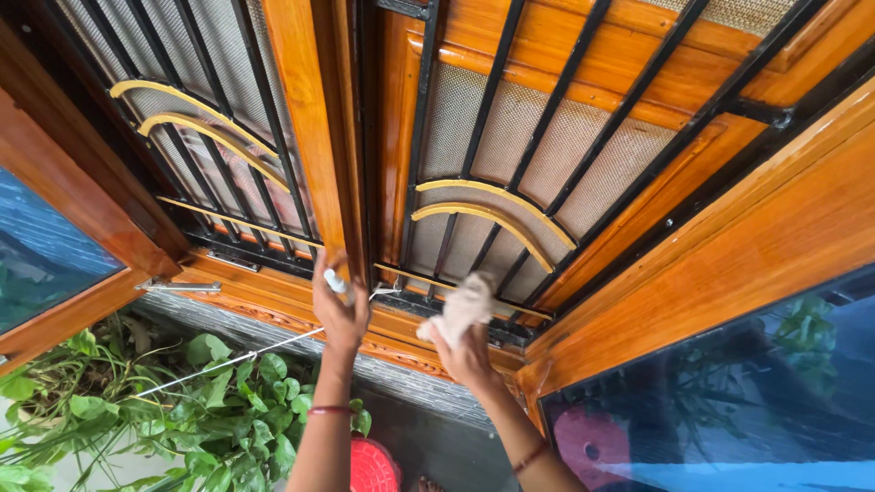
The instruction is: The person sprays a cleaning solution onto a wooden window frame and wipes it with a cloth. They repeatedly apply the spray and wipe different sections of the frame, including the vertical bars and horizontal rails, to remove dirt.
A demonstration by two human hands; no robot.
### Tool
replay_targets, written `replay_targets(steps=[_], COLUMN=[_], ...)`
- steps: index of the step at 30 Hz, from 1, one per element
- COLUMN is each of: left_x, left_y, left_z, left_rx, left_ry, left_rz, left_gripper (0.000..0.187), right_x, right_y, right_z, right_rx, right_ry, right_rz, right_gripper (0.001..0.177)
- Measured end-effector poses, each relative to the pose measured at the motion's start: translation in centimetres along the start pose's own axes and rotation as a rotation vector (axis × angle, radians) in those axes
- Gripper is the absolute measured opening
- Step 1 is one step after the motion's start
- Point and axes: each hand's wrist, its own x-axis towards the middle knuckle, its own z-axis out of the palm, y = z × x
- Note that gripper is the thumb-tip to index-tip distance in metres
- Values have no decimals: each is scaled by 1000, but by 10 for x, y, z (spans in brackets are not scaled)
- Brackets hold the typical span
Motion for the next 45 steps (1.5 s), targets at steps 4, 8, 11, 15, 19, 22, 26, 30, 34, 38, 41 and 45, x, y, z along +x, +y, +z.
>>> replay_targets(steps=[4, 8, 11, 15, 19, 22, 26, 30, 34, 38, 41, 45], left_x=[56, 89, 105, 115, 124, 127, 123, 124, 124, 123, 123, 122], left_y=[14, 19, 19, 15, 7, 1, -10, -19, -25, -30, -31, -32], left_z=[-3, -1, 7, 16, 31, 39, 47, 52, 54, 54, 54, 53], left_rx=[107, 40, 75, 169, 182, 200, 252, 282, 298, 306, 311, 323], left_ry=[21, -12, -37, -109, -96, -64, -22, 31, 42, 40, 39, 42], left_rz=[271, 345, 407, 440, 480, 512, 527, 570, 584, 592, 595, 599], left_gripper=[44, 44, 42, 40, 38, 39, 39, 39, 40, 40, 41, 40], right_x=[46, 60, 57, 35, 2, -15, -27, -34, -31, -34, -37, -45], right_y=[3, 17, 27, 40, 40, 39, 40, 46, 41, 42, 43, 43], right_z=[69, 128, 165, 201, 204, 196, 183, 168, 156, 146, 138, 129], right_rx=[1078, -213, -257, -374, -462, -348, -356, -283, -237, -301, -297, -325], right_ry=[-347, -161, -390, -533, -313, -247, -340, -388, -336, -350, -410, -426], right_rz=[862, 49, 185, 265, 113, 41, 17, 20, 44, 67, 72, 75], right_gripper=[22, 41, 46, 51, 54, 19, 12, 15, 25, 34, 34, 53])
